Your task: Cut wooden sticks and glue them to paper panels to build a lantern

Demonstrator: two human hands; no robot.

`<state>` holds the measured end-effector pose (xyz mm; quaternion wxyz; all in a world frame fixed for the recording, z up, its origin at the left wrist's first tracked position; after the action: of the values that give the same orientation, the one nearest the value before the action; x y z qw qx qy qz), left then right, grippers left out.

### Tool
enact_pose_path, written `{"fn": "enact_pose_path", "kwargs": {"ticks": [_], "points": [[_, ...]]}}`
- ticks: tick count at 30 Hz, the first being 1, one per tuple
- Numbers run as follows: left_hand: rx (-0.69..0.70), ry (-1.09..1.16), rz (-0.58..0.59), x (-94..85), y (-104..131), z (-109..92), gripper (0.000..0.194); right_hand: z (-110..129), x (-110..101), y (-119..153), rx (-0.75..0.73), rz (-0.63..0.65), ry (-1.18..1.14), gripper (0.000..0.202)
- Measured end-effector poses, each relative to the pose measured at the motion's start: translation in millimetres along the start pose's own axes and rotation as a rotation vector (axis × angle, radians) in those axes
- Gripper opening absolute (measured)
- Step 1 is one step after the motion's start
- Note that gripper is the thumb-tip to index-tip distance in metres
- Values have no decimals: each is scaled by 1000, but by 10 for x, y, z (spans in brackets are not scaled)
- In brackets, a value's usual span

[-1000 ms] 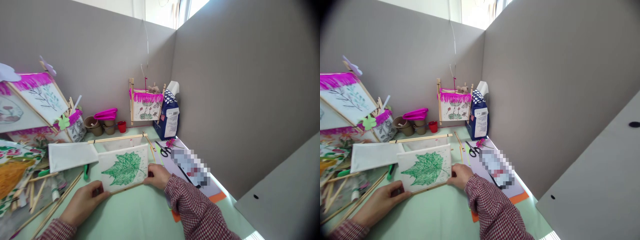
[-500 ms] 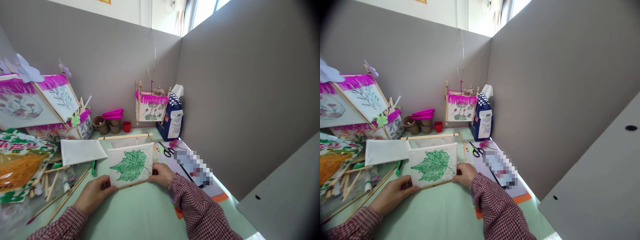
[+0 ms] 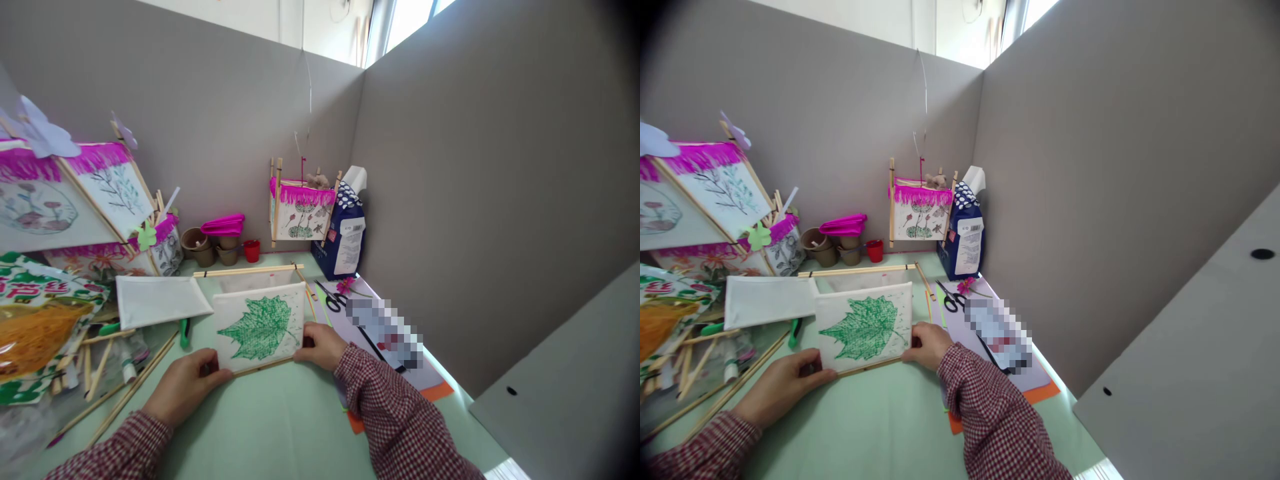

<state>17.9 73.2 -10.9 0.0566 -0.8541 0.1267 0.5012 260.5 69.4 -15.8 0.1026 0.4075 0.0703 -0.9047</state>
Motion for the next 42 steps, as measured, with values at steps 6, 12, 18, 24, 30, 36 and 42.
{"fn": "enact_pose_path", "kwargs": {"ticks": [6,12,18,24,30,36,42], "points": [[1,10,-6,5,10,17,31,0,-5,-3,-2,-1,10,24],[12,22,-9,-6,10,-6,33,48,-25,13,-17,-3,21,23],[1,19,0,-21,22,-50,30,71,-46,15,-24,1,34,22],[5,20,18,-28,39,-93,31,103,-64,26,-43,0,40,21],[27,53,19,-8,27,-64,33,101,-75,34,-48,0,16,21],[30,21,4,-15,28,-56,32,89,-66,36,-44,13,-41,19],[18,31,-19,-7,33,-53,30,75,-52,31,-20,9,-73,18]]}}
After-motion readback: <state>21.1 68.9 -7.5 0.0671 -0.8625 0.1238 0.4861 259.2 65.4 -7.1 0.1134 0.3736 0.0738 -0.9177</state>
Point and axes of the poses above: each hand's wrist, its own y-axis away from the middle knuckle, its own x-axis out of the palm, z = x × y, the point moved 7 cm from there along -y, towards the middle knuckle, and after that the axes turned 2 degrees about x, right-handed, at the moved point
